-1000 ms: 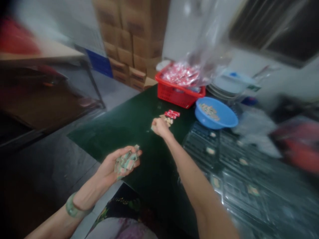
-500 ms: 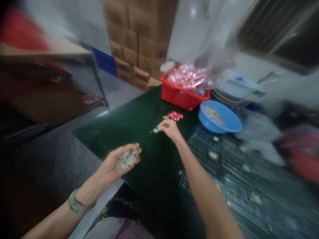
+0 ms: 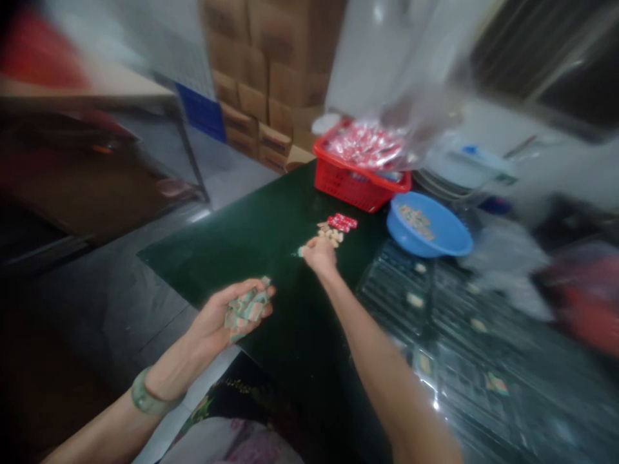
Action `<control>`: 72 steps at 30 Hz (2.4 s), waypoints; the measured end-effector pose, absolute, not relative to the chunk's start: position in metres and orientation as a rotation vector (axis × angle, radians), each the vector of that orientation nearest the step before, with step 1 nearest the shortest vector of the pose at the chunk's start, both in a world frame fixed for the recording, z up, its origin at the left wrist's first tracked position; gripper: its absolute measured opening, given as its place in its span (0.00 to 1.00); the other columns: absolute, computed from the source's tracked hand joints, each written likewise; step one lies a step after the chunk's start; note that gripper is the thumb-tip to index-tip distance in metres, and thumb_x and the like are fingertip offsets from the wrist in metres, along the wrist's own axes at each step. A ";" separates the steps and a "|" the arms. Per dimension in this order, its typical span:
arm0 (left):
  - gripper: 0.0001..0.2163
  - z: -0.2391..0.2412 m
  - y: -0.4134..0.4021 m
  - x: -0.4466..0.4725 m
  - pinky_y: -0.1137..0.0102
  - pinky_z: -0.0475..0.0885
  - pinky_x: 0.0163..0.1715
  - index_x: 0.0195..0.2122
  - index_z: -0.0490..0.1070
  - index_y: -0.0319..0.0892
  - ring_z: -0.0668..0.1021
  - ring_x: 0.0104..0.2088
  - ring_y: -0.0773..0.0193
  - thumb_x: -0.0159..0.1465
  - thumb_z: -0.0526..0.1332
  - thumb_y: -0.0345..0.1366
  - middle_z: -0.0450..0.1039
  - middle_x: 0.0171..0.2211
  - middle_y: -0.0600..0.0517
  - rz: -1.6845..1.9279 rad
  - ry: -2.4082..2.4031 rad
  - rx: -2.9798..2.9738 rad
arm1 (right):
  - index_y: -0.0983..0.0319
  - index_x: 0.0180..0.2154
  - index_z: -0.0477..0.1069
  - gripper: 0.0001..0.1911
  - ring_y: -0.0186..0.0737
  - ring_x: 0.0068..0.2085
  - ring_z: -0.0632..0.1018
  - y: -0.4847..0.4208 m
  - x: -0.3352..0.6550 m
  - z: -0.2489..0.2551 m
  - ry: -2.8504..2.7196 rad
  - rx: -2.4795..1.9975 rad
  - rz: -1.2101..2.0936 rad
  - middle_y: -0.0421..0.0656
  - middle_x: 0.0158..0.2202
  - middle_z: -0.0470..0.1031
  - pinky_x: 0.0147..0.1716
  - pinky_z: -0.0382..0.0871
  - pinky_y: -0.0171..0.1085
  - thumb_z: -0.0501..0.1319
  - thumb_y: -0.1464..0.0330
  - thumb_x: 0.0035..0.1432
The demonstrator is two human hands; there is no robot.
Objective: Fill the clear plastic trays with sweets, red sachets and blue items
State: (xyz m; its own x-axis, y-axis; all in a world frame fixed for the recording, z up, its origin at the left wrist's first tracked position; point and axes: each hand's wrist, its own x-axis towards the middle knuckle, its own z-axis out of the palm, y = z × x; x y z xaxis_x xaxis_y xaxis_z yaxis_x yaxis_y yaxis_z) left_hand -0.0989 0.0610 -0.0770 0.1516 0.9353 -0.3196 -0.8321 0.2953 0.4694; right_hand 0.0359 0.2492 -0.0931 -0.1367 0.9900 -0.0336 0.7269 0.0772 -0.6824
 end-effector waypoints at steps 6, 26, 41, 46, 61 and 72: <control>0.05 -0.077 0.061 -0.097 0.79 0.58 0.09 0.32 0.69 0.36 0.73 0.26 0.62 0.57 0.58 0.33 0.67 0.37 0.46 1.279 0.628 0.227 | 0.58 0.23 0.73 0.03 0.38 0.27 0.71 0.246 0.037 -0.085 -2.094 -1.674 0.646 0.39 0.21 0.70 0.26 0.61 0.35 0.61 0.67 0.41; 0.07 -0.077 0.062 -0.094 0.79 0.60 0.09 0.34 0.69 0.37 0.75 0.25 0.62 0.55 0.61 0.33 0.69 0.36 0.47 1.319 0.699 0.246 | 0.62 0.28 0.69 0.09 0.31 0.23 0.68 0.255 0.034 -0.101 -2.044 -1.400 0.829 0.35 0.20 0.66 0.23 0.61 0.31 0.60 0.72 0.38; 0.07 -0.080 0.065 -0.090 0.79 0.60 0.09 0.34 0.70 0.37 0.76 0.26 0.61 0.56 0.61 0.33 0.70 0.35 0.46 1.336 0.694 0.273 | 0.62 0.30 0.70 0.09 0.31 0.24 0.69 0.222 0.052 -0.094 -1.993 -1.179 0.980 0.36 0.23 0.68 0.26 0.64 0.32 0.60 0.71 0.41; 0.08 -0.079 0.065 -0.082 0.80 0.61 0.09 0.34 0.70 0.36 0.76 0.26 0.61 0.54 0.63 0.33 0.71 0.35 0.45 1.337 0.730 0.310 | 0.61 0.30 0.68 0.06 0.32 0.25 0.69 0.188 0.080 -0.077 -1.973 -1.087 0.938 0.37 0.24 0.68 0.26 0.63 0.32 0.60 0.70 0.44; 0.16 -0.063 0.060 -0.036 0.80 0.59 0.10 0.41 0.73 0.36 0.69 0.17 0.69 0.53 0.65 0.38 0.70 0.22 0.48 1.204 0.910 0.590 | 0.59 0.30 0.66 0.08 0.32 0.24 0.70 0.112 0.111 -0.052 -1.600 -0.993 1.286 0.37 0.25 0.70 0.23 0.65 0.32 0.64 0.68 0.45; 0.10 -0.065 0.055 -0.031 0.79 0.59 0.09 0.29 0.72 0.37 0.67 0.15 0.70 0.51 0.66 0.39 0.67 0.19 0.52 1.267 1.137 0.701 | 0.60 0.33 0.72 0.08 0.33 0.25 0.73 0.098 0.114 -0.050 -1.522 -1.046 1.429 0.39 0.25 0.73 0.25 0.70 0.34 0.64 0.66 0.47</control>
